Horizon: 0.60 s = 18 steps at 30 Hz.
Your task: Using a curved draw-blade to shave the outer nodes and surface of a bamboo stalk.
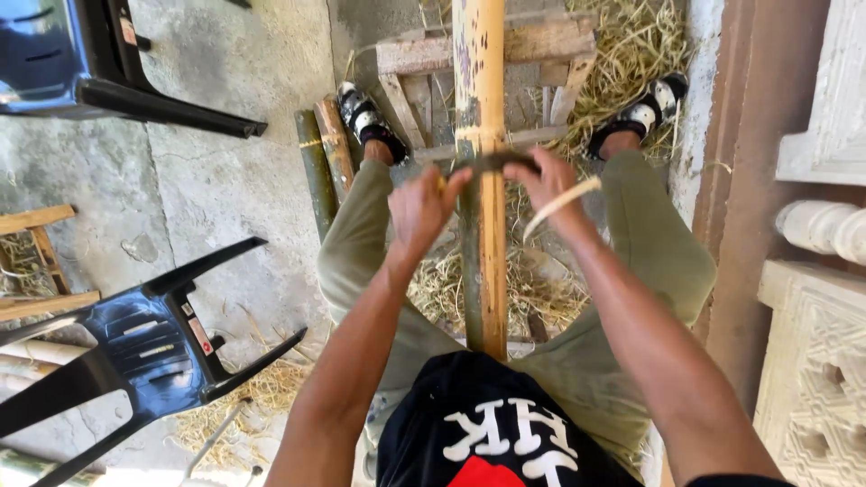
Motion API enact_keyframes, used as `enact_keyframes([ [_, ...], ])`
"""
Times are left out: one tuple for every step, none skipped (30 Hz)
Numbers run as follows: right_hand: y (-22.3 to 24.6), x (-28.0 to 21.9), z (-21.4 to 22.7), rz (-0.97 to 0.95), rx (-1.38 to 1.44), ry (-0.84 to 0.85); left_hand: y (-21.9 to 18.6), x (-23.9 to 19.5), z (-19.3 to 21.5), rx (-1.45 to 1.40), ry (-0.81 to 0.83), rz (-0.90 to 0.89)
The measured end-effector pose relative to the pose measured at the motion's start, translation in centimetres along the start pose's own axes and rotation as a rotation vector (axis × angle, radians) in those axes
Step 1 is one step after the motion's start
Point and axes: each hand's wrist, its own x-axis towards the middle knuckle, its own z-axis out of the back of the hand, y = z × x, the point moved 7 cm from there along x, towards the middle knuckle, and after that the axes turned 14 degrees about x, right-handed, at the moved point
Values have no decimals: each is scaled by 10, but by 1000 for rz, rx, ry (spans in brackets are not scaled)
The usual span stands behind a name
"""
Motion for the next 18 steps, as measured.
enact_keyframes([
  [10,29,4,9,3,-6,2,34,-4,3,-8,-8],
  [18,51,10,31,88,-36,3,60,-7,65,-47,-13],
  [25,72,16,54,172,-67,4,85,-10,128,-86,-19],
  [23,80,16,51,175,-67,-1,95,-5,130,-82,-20],
  [24,88,17,93,230,-80,-6,105,2,180,-117,-25],
  [26,94,17,133,285,-92,-10,112,10,231,-151,-28],
  [10,90,15,128,289,-91,-16,106,16,233,-145,-29],
  [-4,90,13,105,253,-93,-20,103,20,244,-86,7],
  [-18,89,12,81,216,-94,-23,99,24,255,-27,42],
  [-25,83,11,86,218,-99,-26,91,27,254,-32,36],
  [-29,76,9,122,213,-89,-26,83,26,231,22,60],
  [-35,67,7,155,206,-76,-26,72,24,205,79,87],
  [-40,64,7,157,205,-78,-26,64,21,203,77,85],
  [-38,62,7,229,119,-115,-26,58,22,223,9,64],
  [-36,59,7,300,34,-151,-27,53,24,242,-58,43],
  [-15,43,9,306,34,-155,-24,46,21,243,-64,39],
  [-4,29,7,177,115,-119,-20,40,14,233,-33,41],
  [3,10,3,40,192,-76,-16,29,5,222,7,50],
])
